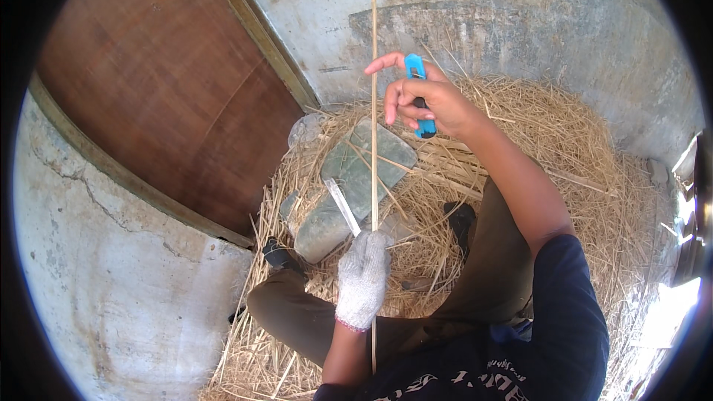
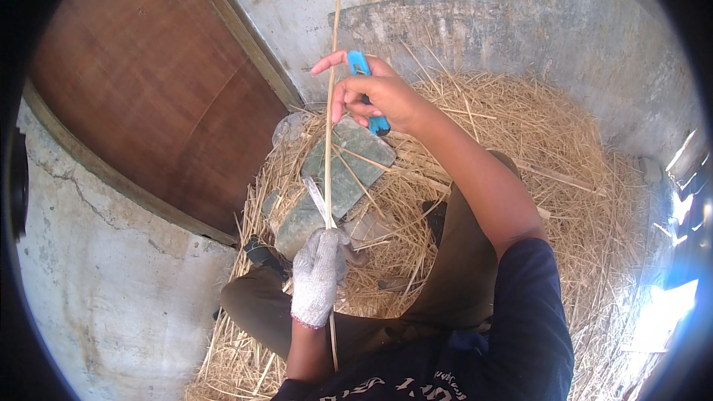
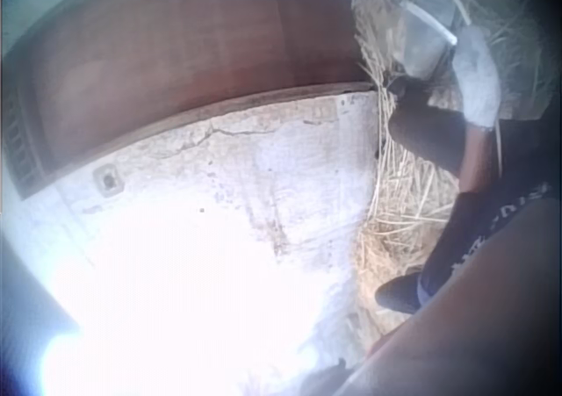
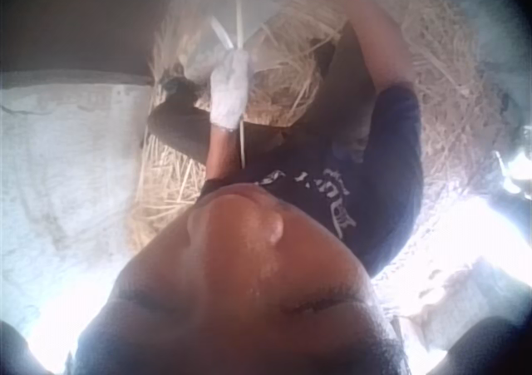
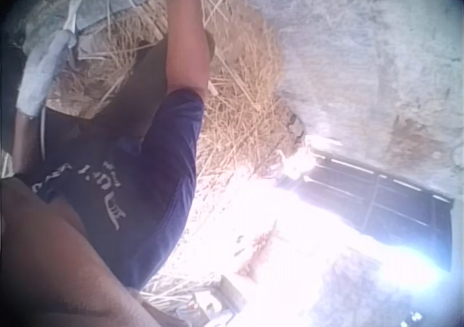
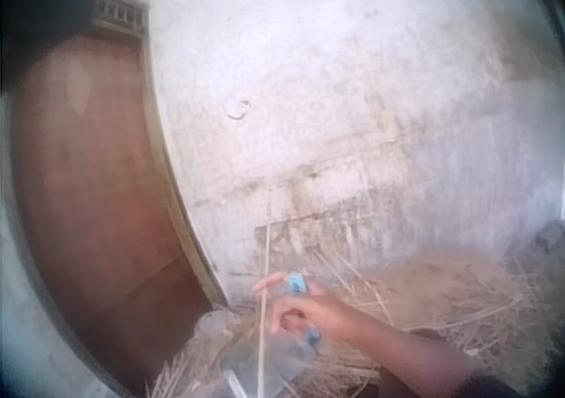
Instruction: The person sits on a pile of straw and uses a large knife to split a long bamboo stick into thin strips. They then switch to a smaller blue utility knife to further refine and smooth the strips, holding them against a stone block for support.
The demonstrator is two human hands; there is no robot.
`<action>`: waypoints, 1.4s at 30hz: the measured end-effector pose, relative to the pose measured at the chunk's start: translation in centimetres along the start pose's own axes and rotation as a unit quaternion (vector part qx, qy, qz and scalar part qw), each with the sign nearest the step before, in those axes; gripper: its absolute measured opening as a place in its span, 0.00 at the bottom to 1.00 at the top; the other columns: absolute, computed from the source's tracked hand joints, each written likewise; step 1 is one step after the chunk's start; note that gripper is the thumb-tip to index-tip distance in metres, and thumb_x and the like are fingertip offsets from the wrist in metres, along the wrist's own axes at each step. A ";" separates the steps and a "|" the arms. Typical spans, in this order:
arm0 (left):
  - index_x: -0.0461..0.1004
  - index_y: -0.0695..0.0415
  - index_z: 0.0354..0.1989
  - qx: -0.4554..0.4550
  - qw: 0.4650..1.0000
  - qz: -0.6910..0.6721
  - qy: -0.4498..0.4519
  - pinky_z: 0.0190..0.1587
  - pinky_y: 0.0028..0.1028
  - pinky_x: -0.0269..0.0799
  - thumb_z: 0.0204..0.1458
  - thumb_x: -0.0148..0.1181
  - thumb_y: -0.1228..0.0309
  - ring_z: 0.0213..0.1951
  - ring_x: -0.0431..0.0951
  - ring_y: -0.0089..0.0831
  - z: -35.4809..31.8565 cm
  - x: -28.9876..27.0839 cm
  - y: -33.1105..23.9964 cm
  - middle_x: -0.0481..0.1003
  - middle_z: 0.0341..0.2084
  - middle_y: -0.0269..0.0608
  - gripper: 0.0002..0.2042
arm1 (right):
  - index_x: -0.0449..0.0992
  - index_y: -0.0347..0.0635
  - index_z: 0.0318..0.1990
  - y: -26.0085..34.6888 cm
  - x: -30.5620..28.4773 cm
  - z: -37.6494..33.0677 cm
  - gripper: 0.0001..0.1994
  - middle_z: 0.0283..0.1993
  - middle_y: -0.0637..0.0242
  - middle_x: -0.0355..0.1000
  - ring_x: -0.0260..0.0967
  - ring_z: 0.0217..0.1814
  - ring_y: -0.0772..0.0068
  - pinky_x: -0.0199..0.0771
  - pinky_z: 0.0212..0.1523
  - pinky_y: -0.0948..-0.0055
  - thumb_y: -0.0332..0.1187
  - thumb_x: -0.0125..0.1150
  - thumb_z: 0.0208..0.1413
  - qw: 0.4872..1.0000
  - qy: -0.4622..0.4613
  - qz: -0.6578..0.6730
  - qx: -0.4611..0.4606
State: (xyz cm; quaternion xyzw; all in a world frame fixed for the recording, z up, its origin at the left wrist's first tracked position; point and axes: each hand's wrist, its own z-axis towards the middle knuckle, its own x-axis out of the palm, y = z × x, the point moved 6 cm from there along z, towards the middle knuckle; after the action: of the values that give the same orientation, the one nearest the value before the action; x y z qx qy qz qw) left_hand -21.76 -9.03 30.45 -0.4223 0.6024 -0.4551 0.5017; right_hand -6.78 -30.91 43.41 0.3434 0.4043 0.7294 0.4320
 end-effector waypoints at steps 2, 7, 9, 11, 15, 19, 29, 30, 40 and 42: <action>0.75 0.57 0.38 -0.001 1.000 0.006 0.000 0.28 0.26 0.64 0.71 0.50 0.56 0.24 0.65 0.18 0.0 0.0 -0.1 0.67 0.19 0.29 0.17 | 0.73 0.36 0.55 -0.1 -0.7 0.0 0.17 0.28 0.54 0.77 0.53 0.12 0.86 0.61 0.16 0.78 0.29 0.51 0.59 0.998 -0.059 -0.019 -0.016; 0.75 0.57 0.38 -0.002 1.000 -0.012 -0.003 0.28 0.26 0.64 0.70 0.49 0.56 0.24 0.65 0.18 0.1 0.1 0.5 0.67 0.19 0.30 0.17 | 0.77 0.37 0.46 -1.5 -3.6 -0.3 0.15 0.25 0.65 0.73 0.52 0.13 0.87 0.60 0.18 0.76 0.38 0.65 0.59 0.965 -0.248 -0.069 0.053; 0.75 0.58 0.38 -0.003 1.000 0.015 -0.006 0.29 0.28 0.65 0.70 0.49 0.57 0.24 0.65 0.20 0.1 0.2 0.4 0.67 0.19 0.32 0.17 | 0.78 0.37 0.44 -2.1 -4.1 -0.3 0.16 0.25 0.66 0.73 0.53 0.14 0.87 0.60 0.18 0.76 0.39 0.69 0.57 0.958 -0.262 -0.083 0.087; 0.75 0.59 0.39 0.010 0.999 0.051 -0.008 0.30 0.30 0.67 0.70 0.49 0.57 0.24 0.68 0.24 0.1 0.3 0.1 0.69 0.20 0.37 0.17 | 0.79 0.38 0.43 -2.5 -3.9 -0.2 0.16 0.25 0.66 0.74 0.54 0.14 0.86 0.61 0.18 0.76 0.40 0.72 0.55 0.951 -0.266 -0.109 0.117; 0.76 0.60 0.41 0.113 0.982 0.150 -0.023 0.32 0.39 0.70 0.69 0.49 0.59 0.27 0.78 0.43 0.1 0.9 -0.4 0.73 0.22 0.52 0.16 | 0.80 0.37 0.41 -3.4 -4.2 -0.1 0.16 0.27 0.66 0.75 0.57 0.16 0.84 0.62 0.19 0.75 0.41 0.72 0.56 0.951 -0.266 -0.109 0.111; 0.73 0.63 0.37 0.119 0.963 0.236 -0.040 0.33 0.37 0.72 0.69 0.48 0.64 0.30 0.82 0.42 0.3 1.6 -0.2 0.74 0.23 0.52 0.14 | 0.80 0.35 0.40 -3.6 -4.4 -0.2 0.15 0.28 0.67 0.75 0.61 0.18 0.82 0.64 0.19 0.75 0.40 0.71 0.56 0.941 -0.290 -0.132 0.115; 0.73 0.64 0.40 0.096 0.956 0.271 -0.056 0.30 0.42 0.71 0.69 0.50 0.63 0.28 0.79 0.54 -0.6 2.5 -1.5 0.74 0.22 0.58 0.14 | 0.73 0.40 0.26 -4.8 -6.0 0.2 0.10 0.21 0.69 0.69 0.61 0.17 0.79 0.65 0.19 0.72 0.34 0.67 0.53 0.942 -0.300 -0.055 0.139; 0.74 0.64 0.40 0.092 0.959 0.264 -0.044 0.30 0.41 0.71 0.69 0.50 0.63 0.27 0.79 0.53 -0.5 2.4 -1.6 0.74 0.22 0.57 0.14 | 0.71 0.42 0.25 -5.0 -6.2 0.2 0.11 0.18 0.72 0.64 0.57 0.16 0.80 0.63 0.19 0.72 0.33 0.66 0.54 0.944 -0.298 -0.036 0.139; 0.75 0.62 0.39 0.072 0.981 0.181 0.002 0.32 0.31 0.70 0.69 0.49 0.60 0.26 0.72 0.24 -0.5 2.2 -1.1 0.70 0.20 0.42 0.17 | 0.66 0.45 0.21 -4.7 -7.3 0.2 0.15 0.17 0.72 0.60 0.57 0.16 0.77 0.63 0.19 0.69 0.35 0.67 0.54 0.939 -0.331 -0.026 0.085; 0.75 0.62 0.39 0.066 0.984 0.163 0.004 0.31 0.30 0.69 0.70 0.49 0.60 0.25 0.71 0.23 -0.8 2.4 -1.2 0.70 0.20 0.40 0.16 | 0.67 0.45 0.22 -4.5 -7.5 0.3 0.15 0.17 0.72 0.60 0.57 0.16 0.77 0.62 0.19 0.69 0.35 0.67 0.54 0.936 -0.342 -0.041 0.077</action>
State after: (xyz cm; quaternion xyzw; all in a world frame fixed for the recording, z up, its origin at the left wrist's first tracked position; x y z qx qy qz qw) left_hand -22.79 -11.56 31.17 -0.2824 0.6337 -0.4077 0.5937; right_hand -2.01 -36.27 38.40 0.5878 0.3007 0.5159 0.5458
